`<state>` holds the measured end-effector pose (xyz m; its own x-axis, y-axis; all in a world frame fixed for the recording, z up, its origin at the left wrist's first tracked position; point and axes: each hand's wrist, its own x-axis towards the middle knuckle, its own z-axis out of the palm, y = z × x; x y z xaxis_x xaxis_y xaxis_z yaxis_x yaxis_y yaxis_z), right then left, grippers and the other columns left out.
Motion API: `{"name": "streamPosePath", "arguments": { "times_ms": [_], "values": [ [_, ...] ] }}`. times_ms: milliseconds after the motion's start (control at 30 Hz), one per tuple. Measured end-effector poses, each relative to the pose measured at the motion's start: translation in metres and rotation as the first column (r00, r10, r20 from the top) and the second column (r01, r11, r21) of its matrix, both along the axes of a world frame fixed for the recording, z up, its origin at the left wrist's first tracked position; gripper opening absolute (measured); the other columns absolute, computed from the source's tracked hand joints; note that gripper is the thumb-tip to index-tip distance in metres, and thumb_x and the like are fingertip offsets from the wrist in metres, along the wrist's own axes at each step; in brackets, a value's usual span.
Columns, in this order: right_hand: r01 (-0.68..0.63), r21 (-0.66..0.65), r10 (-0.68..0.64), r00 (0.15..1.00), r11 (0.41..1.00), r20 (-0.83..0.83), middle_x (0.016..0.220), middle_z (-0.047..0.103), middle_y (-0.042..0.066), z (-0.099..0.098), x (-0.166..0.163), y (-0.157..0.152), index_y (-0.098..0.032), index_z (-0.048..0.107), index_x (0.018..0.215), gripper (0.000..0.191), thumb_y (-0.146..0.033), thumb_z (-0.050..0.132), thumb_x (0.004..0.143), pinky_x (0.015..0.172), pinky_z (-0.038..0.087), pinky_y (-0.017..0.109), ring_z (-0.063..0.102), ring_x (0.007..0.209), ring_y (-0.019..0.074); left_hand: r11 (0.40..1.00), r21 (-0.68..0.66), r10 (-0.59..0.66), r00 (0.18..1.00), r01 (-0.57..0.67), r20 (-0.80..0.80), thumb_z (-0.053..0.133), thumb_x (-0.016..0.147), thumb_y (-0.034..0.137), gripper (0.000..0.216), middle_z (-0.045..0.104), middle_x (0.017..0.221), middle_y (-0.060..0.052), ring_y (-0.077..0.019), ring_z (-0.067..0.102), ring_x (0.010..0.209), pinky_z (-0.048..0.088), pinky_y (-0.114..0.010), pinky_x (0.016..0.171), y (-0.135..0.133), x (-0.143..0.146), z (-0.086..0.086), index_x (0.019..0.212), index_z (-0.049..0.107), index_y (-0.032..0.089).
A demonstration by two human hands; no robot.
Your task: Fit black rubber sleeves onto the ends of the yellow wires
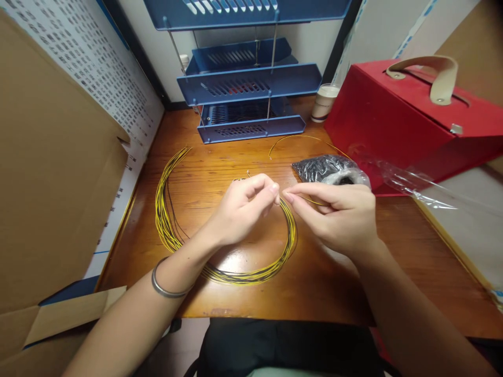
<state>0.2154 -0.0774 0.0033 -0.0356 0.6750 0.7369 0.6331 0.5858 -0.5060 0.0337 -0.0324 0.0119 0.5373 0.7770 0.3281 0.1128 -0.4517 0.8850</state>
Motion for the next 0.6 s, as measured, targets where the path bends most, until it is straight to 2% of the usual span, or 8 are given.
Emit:
{"name": "streamPosePath", "arguments": {
  "times_ms": [100, 167, 200, 267, 333, 400, 533, 600],
  "values": [
    [0.017, -0.082, -0.021, 0.998, 0.996, -0.051, 0.045, 0.05, -0.005, 0.001, 0.001, -0.001, -0.019, 0.08, 0.082, 0.01, -0.021, 0.071, 0.083, 0.042, 0.027, 0.025, 0.031, 0.04, 0.0068, 0.981, 0.157, 0.118, 0.992, -0.111, -0.034, 0.05, 0.102, 0.034, 0.04, 0.05, 0.053, 0.003, -0.0086, 0.047, 0.05, 0.038, -0.025, 0.055, 0.005, -0.003, 0.0, 0.067, 0.058, 0.016],
    [0.009, -0.129, -0.021, 0.996, 0.992, -0.092, 0.044, 0.047, -0.006, 0.001, 0.002, -0.001, -0.02, 0.08, 0.081, 0.009, -0.022, 0.072, 0.083, 0.041, 0.025, 0.025, 0.03, 0.04, 0.0066, 0.922, 0.356, 0.193, 0.978, -0.155, -0.074, 0.052, 0.101, 0.03, 0.037, 0.059, 0.057, 0.002, -0.0092, 0.054, 0.055, 0.041, -0.025, 0.061, 0.009, -0.005, -0.001, 0.068, 0.061, 0.016],
    [-0.001, -0.147, -0.016, 0.994, 0.989, -0.11, 0.044, 0.046, -0.007, 0.001, 0.002, -0.001, -0.02, 0.08, 0.081, 0.009, -0.021, 0.072, 0.082, 0.041, 0.024, 0.025, 0.029, 0.04, 0.0063, 0.88, 0.451, 0.209, 0.974, -0.148, -0.089, 0.053, 0.1, 0.026, 0.029, 0.067, 0.066, 0.0, -0.0103, 0.06, 0.062, 0.044, -0.026, 0.067, 0.01, -0.006, -0.001, 0.076, 0.065, 0.015],
    [-0.026, -0.174, 0.002, 0.991, 0.984, -0.137, 0.044, 0.045, -0.007, 0.0, 0.003, 0.0, -0.02, 0.081, 0.081, 0.009, -0.019, 0.072, 0.082, 0.04, 0.022, 0.024, 0.028, 0.04, 0.0058, 0.793, 0.599, 0.209, 0.973, -0.107, -0.102, 0.057, 0.098, 0.02, 0.013, 0.077, 0.092, -0.004, -0.0126, 0.067, 0.078, 0.047, -0.028, 0.08, 0.013, -0.008, -0.002, 0.1, 0.069, 0.016],
    [-0.049, -0.197, 0.019, 0.988, 0.979, -0.153, 0.045, 0.046, -0.007, 0.001, 0.003, 0.001, -0.019, 0.081, 0.082, 0.009, -0.018, 0.072, 0.082, 0.04, 0.022, 0.024, 0.028, 0.04, 0.0055, 0.706, 0.704, 0.206, 0.972, -0.069, -0.111, 0.061, 0.096, 0.019, 0.021, 0.077, 0.106, -0.006, -0.0134, 0.068, 0.082, 0.047, -0.031, 0.085, 0.015, -0.01, -0.003, 0.116, 0.066, 0.017],
    [-0.065, -0.212, 0.03, 0.986, 0.975, -0.166, 0.046, 0.049, -0.006, 0.001, 0.003, 0.001, -0.019, 0.081, 0.082, 0.009, -0.019, 0.072, 0.082, 0.04, 0.025, 0.023, 0.029, 0.041, 0.0057, 0.602, 0.798, 0.222, 0.968, -0.039, -0.12, 0.064, 0.094, 0.018, 0.022, 0.078, 0.106, -0.005, -0.0139, 0.067, 0.081, 0.046, -0.032, 0.085, 0.016, -0.011, -0.005, 0.116, 0.066, 0.018],
    [-0.088, -0.236, 0.043, 0.981, 0.968, -0.191, 0.05, 0.056, -0.004, 0.002, 0.001, 0.001, -0.019, 0.081, 0.08, 0.009, -0.021, 0.073, 0.081, 0.043, 0.031, 0.023, 0.037, 0.044, 0.0074, 0.33, 0.943, 0.296, 0.952, -0.028, -0.075, 0.067, 0.092, 0.016, 0.02, 0.079, 0.105, -0.003, -0.0134, 0.067, 0.077, 0.045, -0.034, 0.084, 0.021, -0.012, -0.006, 0.111, 0.066, 0.02],
    [-0.101, -0.251, 0.051, 0.979, 0.963, -0.199, 0.048, 0.054, -0.004, 0.003, 0.001, 0.001, -0.02, 0.081, 0.081, 0.009, -0.022, 0.073, 0.082, 0.043, 0.031, 0.024, 0.037, 0.044, 0.0076, 0.232, 0.972, 0.319, 0.947, -0.036, -0.041, 0.067, 0.092, 0.016, 0.017, 0.08, 0.101, -0.001, -0.0121, 0.065, 0.071, 0.046, -0.035, 0.084, 0.022, -0.013, -0.005, 0.108, 0.066, 0.022]
  ]
}}
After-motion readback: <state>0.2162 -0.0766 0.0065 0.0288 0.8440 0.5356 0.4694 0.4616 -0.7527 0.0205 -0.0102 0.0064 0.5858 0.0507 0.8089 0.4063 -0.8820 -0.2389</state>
